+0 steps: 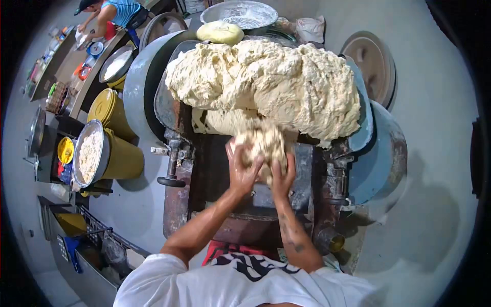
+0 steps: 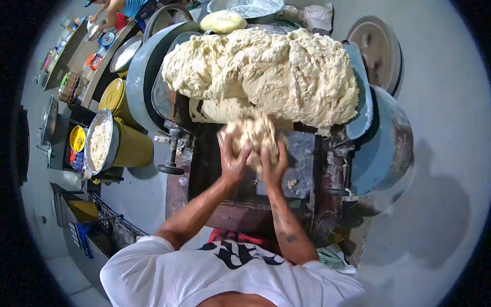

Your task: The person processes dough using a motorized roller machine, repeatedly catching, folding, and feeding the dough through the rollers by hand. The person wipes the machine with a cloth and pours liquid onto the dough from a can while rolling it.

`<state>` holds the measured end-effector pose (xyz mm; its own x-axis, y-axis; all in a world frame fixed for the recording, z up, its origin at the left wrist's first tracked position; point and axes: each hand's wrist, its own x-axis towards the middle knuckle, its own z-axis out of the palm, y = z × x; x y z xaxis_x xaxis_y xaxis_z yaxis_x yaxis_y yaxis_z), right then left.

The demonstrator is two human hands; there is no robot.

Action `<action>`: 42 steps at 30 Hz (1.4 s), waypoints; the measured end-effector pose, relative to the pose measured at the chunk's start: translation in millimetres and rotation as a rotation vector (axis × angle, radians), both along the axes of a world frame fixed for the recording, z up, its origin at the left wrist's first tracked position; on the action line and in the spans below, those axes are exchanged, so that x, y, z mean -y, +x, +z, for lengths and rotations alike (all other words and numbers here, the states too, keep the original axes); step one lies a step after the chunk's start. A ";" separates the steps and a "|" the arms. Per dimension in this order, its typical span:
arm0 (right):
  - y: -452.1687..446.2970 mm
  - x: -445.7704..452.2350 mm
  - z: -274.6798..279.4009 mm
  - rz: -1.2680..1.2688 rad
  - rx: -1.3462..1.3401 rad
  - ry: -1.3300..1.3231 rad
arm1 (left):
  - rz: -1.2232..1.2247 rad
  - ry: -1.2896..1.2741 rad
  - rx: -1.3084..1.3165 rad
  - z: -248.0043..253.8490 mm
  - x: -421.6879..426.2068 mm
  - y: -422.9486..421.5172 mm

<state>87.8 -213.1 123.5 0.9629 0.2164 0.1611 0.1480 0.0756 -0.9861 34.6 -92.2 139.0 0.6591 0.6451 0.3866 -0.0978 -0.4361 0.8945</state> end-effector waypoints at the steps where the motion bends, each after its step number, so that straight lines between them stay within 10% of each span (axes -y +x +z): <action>1: 17.8 -15.6 -1.0 -0.078 0.171 -0.119 | 0.046 0.065 0.063 5.3 -2.7 19.0; 5: 82.8 -62.0 -45.2 -0.293 0.911 -0.487 | 0.235 0.876 0.112 -68.8 -73.1 84.8; 8: 98.7 -65.2 -77.9 -0.053 0.782 -0.665 | 0.223 0.488 0.073 -95.7 -79.5 95.3; 16: 96.3 -52.9 -24.6 -0.075 0.928 -0.984 | 0.092 0.881 -0.575 -43.8 -97.9 58.9; 22: 60.8 -35.3 153.6 0.341 0.167 -1.012 | -0.012 0.426 -0.411 39.9 -97.6 26.4; 24: 59.3 -42.4 172.2 0.171 0.447 -0.805 | 0.146 0.178 -0.001 55.3 -91.3 13.5; 30: 118.3 -95.0 7.9 -0.030 1.279 -0.797 | -0.073 0.004 -0.570 -163.9 -81.8 -45.4; 36: 46.1 -38.2 -10.6 0.199 0.906 -0.338 | -0.386 0.141 -0.970 -329.5 -79.6 -52.3; 39: 12.9 2.6 -138.9 0.573 0.093 -0.837 | -0.406 0.239 -0.926 -380.4 -67.2 -46.3; 41: 38.0 59.9 -347.0 0.439 0.214 -1.134 | -0.384 0.291 -0.863 -410.0 -57.6 -37.7; 42: 54.6 97.3 -410.1 0.424 -0.145 -1.213 | -0.371 0.317 -0.838 -424.2 -53.2 -35.2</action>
<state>142.4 -310.4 -286.7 0.7758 0.4407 -0.4516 0.2191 -0.8593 -0.4621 -0.6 -39.0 -285.2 0.9406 0.2874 -0.1807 0.3378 -0.7388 0.5832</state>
